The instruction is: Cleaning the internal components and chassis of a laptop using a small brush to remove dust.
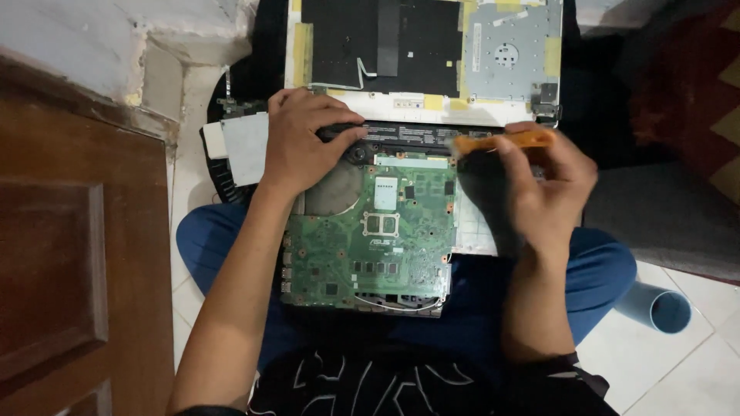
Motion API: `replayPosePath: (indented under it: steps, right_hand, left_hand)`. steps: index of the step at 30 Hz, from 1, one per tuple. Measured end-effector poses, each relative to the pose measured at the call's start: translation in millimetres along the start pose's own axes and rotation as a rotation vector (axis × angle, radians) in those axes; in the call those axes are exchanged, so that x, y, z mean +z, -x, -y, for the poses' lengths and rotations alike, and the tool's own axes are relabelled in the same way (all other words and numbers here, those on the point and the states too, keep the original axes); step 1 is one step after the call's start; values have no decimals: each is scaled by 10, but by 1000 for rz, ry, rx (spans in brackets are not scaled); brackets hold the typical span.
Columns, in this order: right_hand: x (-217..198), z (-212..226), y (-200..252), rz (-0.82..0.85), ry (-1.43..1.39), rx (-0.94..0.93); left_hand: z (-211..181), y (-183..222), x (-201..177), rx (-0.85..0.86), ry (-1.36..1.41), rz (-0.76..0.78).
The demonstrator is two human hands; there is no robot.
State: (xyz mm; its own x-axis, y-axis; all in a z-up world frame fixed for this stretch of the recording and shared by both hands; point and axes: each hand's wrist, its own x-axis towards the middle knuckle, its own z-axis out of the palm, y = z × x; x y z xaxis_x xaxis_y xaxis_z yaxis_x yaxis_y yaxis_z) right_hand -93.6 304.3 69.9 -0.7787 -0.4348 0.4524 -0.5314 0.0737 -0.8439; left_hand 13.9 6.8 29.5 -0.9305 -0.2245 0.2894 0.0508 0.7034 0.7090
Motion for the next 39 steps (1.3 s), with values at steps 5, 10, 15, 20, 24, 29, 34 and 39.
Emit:
replayPosePath:
  steps: [5,10,15,20,24,29,34,39]
  right_hand:
    - [31,202,-42,137,-36,38]
    - [25,187,-68,79,17,-73]
    - [-78,259,-32,280,-17,25]
    - [-170,442,21,670,-253,108]
    - [-58,461,-22,734,-235,129]
    - [-118,168,31,322,-39,57]
    - [148,309,19,397,-18,91]
    - [350,258,140,208,-20,27]
  left_hand:
    - [-29,-16,-33,29,-3,2]
    - [20,-4,-8,21,-12,5]
    - [14,-12,-14,2,-13,0]
    - [63,-16,-22,18,-26,56]
    - [35,-21,-29,9,-13,57]
    - [0,-14,-8,-13,3,-12]
    - [35,-10,19,-17,-8,-1]
    - [37,-20,8,-9,-19,-10]
